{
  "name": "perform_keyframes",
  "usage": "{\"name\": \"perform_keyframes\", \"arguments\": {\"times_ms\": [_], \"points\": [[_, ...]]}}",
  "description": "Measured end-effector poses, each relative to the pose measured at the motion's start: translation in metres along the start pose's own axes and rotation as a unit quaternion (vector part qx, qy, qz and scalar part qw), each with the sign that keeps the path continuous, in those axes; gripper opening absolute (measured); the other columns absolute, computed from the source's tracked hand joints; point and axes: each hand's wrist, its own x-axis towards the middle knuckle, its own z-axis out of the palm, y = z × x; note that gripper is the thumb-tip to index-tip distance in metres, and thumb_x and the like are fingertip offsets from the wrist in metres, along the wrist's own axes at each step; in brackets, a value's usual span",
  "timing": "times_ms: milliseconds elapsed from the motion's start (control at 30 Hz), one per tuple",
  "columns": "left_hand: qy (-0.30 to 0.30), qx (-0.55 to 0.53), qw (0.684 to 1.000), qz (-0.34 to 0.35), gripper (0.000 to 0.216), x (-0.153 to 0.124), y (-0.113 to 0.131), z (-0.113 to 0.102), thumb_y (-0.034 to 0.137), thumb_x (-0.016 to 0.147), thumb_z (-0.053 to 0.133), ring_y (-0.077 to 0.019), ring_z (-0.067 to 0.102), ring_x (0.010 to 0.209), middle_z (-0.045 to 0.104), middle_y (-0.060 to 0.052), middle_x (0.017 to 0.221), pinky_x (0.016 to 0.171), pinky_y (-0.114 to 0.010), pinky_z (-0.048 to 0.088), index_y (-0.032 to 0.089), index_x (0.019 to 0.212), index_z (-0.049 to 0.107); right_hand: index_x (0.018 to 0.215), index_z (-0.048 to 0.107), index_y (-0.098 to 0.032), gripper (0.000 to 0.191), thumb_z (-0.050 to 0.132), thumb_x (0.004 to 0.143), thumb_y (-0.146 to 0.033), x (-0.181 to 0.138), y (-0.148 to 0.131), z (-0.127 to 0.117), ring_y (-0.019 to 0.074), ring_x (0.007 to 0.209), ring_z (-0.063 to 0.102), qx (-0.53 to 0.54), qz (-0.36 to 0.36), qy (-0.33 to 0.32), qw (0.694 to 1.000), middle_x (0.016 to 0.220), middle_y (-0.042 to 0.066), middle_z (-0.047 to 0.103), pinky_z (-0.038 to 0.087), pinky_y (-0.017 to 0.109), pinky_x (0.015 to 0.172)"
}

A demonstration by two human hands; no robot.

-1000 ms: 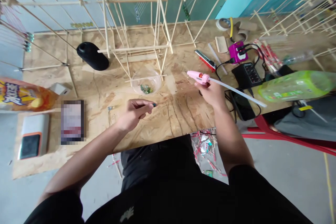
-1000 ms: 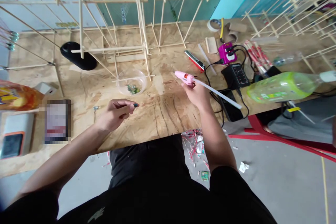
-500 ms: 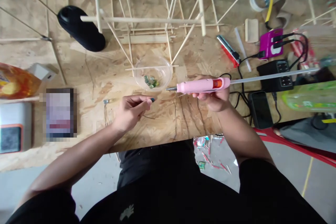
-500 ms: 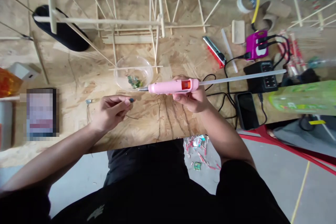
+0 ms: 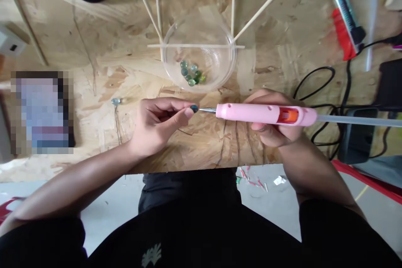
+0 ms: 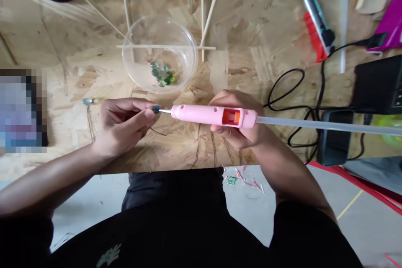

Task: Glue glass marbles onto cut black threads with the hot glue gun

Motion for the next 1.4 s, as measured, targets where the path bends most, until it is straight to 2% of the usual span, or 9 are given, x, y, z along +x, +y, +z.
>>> {"name": "perform_keyframes", "arguments": {"times_ms": [133,300,400,500,600,700,967,1233,1400], "points": [[0.001,-0.003,1.0,-0.009,0.031,-0.001,0.003,0.001,0.053,0.084,0.098,-0.0072,0.043,0.051,0.061,0.001,0.06,0.046,-0.024,0.034,0.024,0.093,0.093,0.111,0.081,-0.035,0.022,0.083,0.096,-0.05,0.001,0.001,0.003,0.0231,0.064,0.071,-0.006,-0.008,0.012,1.0,0.09,0.004,0.081,0.059,0.041,0.056],[0.007,0.006,1.0,-0.003,0.035,-0.001,0.005,0.004,0.054,0.083,0.099,-0.0076,0.043,0.05,0.06,0.001,0.059,0.046,-0.026,0.033,0.021,0.09,0.092,0.097,0.077,-0.033,0.026,0.081,0.095,-0.058,0.001,0.003,0.008,0.023,0.061,0.069,-0.017,-0.025,0.027,0.999,0.082,0.003,0.079,0.056,0.04,0.053],[0.007,0.014,1.0,-0.012,0.037,0.0,0.008,0.005,0.054,0.083,0.099,-0.0094,0.046,0.051,0.058,0.0,0.057,0.047,-0.027,0.034,0.018,0.087,0.09,0.092,0.076,-0.033,0.029,0.078,0.095,-0.061,-0.001,0.001,0.008,0.0225,0.056,0.065,-0.039,-0.002,0.032,0.999,0.078,0.003,0.078,0.054,0.041,0.05],[0.001,0.016,1.0,-0.011,0.036,0.0,0.009,0.006,0.053,0.084,0.098,-0.0101,0.047,0.052,0.056,0.001,0.056,0.048,-0.028,0.035,0.019,0.086,0.089,0.093,0.077,-0.036,0.028,0.078,0.094,-0.064,-0.003,-0.003,0.007,0.0233,0.054,0.061,-0.05,0.039,0.026,0.998,0.077,0.003,0.077,0.052,0.044,0.049],[-0.001,0.014,1.0,-0.002,0.032,0.0,0.009,0.005,0.052,0.085,0.098,-0.0091,0.045,0.051,0.054,0.003,0.054,0.048,-0.027,0.035,0.021,0.087,0.09,0.093,0.079,-0.037,0.027,0.078,0.095,-0.064,-0.004,-0.004,0.006,0.0242,0.055,0.062,-0.045,0.042,0.021,0.998,0.077,0.003,0.076,0.051,0.044,0.049],[-0.005,0.004,1.0,0.005,0.029,0.0,0.009,0.006,0.051,0.086,0.098,-0.0075,0.043,0.05,0.053,0.003,0.053,0.048,-0.026,0.036,0.023,0.089,0.092,0.096,0.079,-0.037,0.028,0.079,0.094,-0.065,-0.004,-0.002,0.007,0.0241,0.056,0.063,-0.042,0.038,0.025,0.998,0.078,0.004,0.077,0.052,0.044,0.049],[0.005,0.018,0.999,-0.034,0.035,-0.003,0.014,0.007,0.058,0.081,0.099,-0.0089,0.041,0.051,0.055,0.002,0.055,0.046,-0.027,0.031,0.024,0.088,0.092,0.101,0.079,-0.038,0.024,0.08,0.093,-0.061,-0.005,0.0,0.008,0.0244,0.055,0.064,-0.051,0.02,0.031,0.998,0.079,0.003,0.077,0.053,0.044,0.049],[0.0,0.011,1.0,-0.019,0.032,0.0,0.012,0.007,0.053,0.081,0.1,-0.0089,0.043,0.05,0.055,0.002,0.054,0.046,-0.026,0.034,0.022,0.085,0.091,0.108,0.082,-0.034,0.018,0.078,0.098,-0.049,-0.003,-0.004,0.007,0.0256,0.067,0.073,-0.058,-0.027,0.048,0.997,0.086,0.004,0.079,0.057,0.042,0.053],[-0.004,0.017,1.0,-0.014,0.031,-0.001,0.013,0.007,0.05,0.083,0.099,-0.008,0.041,0.049,0.056,0.001,0.056,0.045,-0.026,0.03,0.021,0.085,0.091,0.11,0.081,-0.034,0.021,0.08,0.096,-0.05,-0.003,-0.004,0.007,0.0269,0.066,0.074,-0.041,-0.018,0.03,0.999,0.085,0.005,0.079,0.056,0.043,0.055]]}}
